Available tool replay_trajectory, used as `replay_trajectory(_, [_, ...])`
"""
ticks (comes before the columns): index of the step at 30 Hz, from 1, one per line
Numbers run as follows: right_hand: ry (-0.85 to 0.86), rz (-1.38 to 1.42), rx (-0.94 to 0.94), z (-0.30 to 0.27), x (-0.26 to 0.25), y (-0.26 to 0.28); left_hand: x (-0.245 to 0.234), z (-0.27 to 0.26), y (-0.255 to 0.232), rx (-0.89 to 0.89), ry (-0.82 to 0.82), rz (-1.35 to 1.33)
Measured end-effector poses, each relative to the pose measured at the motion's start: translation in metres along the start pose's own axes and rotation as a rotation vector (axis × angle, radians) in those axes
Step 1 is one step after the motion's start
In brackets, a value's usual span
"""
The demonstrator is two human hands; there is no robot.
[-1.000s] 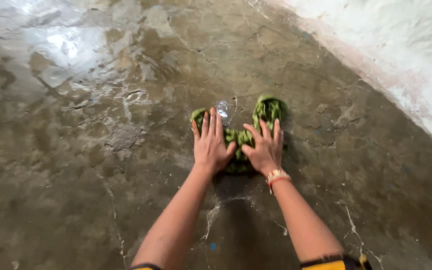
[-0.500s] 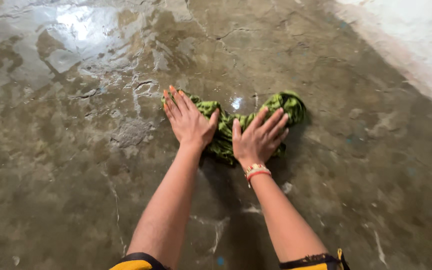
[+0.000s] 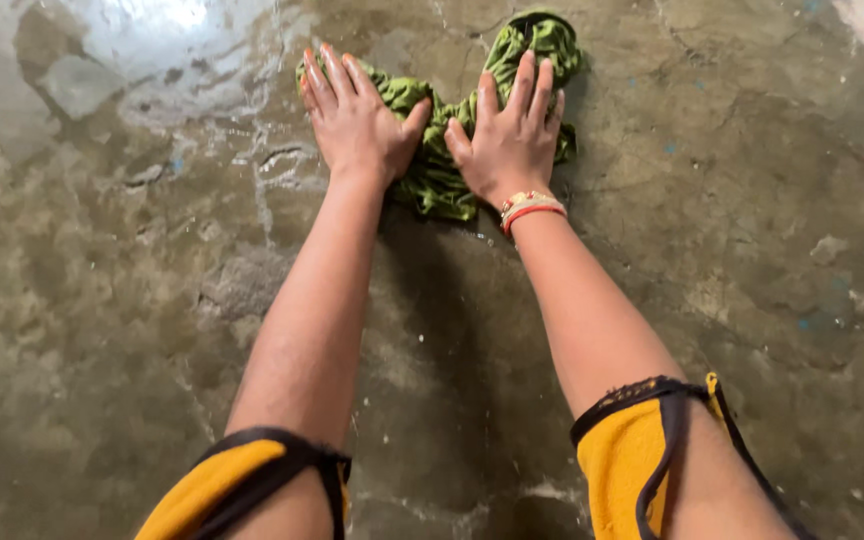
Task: The person wrings a cloth into a bucket of water and then uses it to wipe the floor by hand, covering different areas of the surface.
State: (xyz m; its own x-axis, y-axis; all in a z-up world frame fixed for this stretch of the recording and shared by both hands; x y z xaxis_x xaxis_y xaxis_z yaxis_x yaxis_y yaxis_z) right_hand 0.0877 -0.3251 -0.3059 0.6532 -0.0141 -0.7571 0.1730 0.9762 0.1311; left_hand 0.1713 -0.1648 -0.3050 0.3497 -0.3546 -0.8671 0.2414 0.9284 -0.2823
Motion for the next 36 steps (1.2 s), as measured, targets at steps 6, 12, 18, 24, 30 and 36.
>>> replay_trajectory(6, [-0.011, -0.018, -0.019, -0.027, -0.022, 0.003, -0.012, -0.020, -0.002, 0.013, -0.018, 0.043])
replay_trajectory(12, [-0.002, 0.005, -0.005, -0.083, -0.079, 0.003, -0.043, -0.092, -0.014, 0.105, -0.039, 0.028])
replay_trajectory(18, [0.047, -0.019, 0.066, -0.172, -0.164, -0.042, -0.086, -0.195, -0.072, 0.220, -0.046, -0.043])
replay_trajectory(24, [-0.084, -0.258, 0.405, -0.261, -0.239, -0.174, -0.105, -0.256, -0.192, 0.476, 0.364, -0.301])
replay_trajectory(30, [0.002, -0.289, 0.946, -0.267, -0.291, -0.204, -0.085, -0.245, -0.203, 0.367, 0.047, -0.452])
replay_trajectory(36, [0.217, -0.233, 0.659, -0.234, -0.256, -0.081, -0.061, -0.243, -0.134, 0.394, -0.042, -0.114])
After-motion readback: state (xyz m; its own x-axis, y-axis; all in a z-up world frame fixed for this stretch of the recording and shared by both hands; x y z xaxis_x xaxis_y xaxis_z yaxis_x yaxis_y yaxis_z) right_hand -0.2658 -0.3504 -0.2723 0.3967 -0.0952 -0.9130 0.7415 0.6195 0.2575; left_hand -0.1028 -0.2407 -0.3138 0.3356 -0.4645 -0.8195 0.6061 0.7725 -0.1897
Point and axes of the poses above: each hand's wrist, its own z-axis towards the middle knuckle, its own x-axis out of the palm, y = z × x, the point moved 2 cm from there along z, towards the middle knuckle, and after that the axes turned 13 degrees about -y, right-handed, at the moved point
